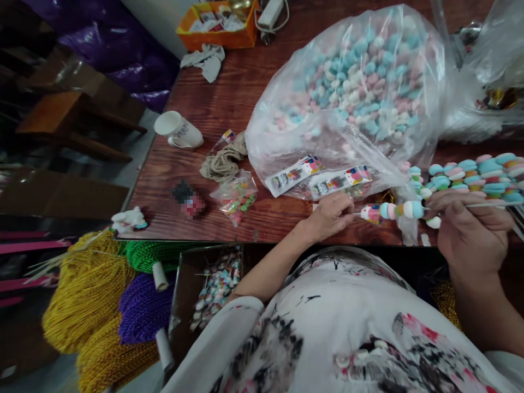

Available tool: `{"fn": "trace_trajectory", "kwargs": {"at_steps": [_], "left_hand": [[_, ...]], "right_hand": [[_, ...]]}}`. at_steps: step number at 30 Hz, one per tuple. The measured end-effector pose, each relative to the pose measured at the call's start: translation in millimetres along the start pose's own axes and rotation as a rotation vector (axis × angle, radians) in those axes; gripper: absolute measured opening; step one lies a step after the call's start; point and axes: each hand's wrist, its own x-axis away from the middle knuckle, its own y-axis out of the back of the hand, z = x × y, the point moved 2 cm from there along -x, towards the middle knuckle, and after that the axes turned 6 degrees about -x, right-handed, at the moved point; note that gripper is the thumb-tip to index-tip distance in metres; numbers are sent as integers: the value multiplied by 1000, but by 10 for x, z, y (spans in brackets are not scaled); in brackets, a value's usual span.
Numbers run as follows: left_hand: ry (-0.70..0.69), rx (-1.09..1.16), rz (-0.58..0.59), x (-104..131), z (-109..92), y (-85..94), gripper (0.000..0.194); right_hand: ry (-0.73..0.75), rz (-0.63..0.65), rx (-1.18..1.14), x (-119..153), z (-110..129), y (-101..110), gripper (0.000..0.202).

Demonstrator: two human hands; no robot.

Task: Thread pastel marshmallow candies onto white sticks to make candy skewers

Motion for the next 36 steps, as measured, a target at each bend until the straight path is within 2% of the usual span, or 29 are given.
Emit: {"fn": "trace_trajectory", "kwargs": {"at_steps": [6,9,10,11,15,18,20,24,27,29,33,36], "left_hand": [[-6,-106,0,29,-42,58,4],[0,-184,58,24,-77,102,36],[9,-173,102,20,-91,97,39],[29,-142,153,18,-102,83,38],[196,54,306,20,-145,-10,10],[301,150,375,38,-190,-58,36],[332,155,411,62,-212,-72,47],[338,39,364,114,-187,-62,51],[312,-55,291,108,-158,-25,51],[314,-48,302,81,-168,-2,53],[352,185,437,34,-253,-3,54],[372,320,449,36,-303,-28,54]], "right_hand": [[-180,114,-71,106,-124,-31,15],[-180,100,-147,95,-140,7,14],[-161,96,-143,90,-134,7,13],[-132,98,-110,89,-124,-2,12],[-38,149,40,118,-108,-99,13],[-141,119,-60,154,-176,-123,12],[-209,107,-82,177,-227,-96,14],[-220,232,73,196,-243,-44,17],[-245,181,-5,169,-203,-62,18],[-258,164,-100,145,-180,-108,20],[-189,378,-56,121,-187,-167,20],[-190,453,67,122,-276,-106,16]]}}
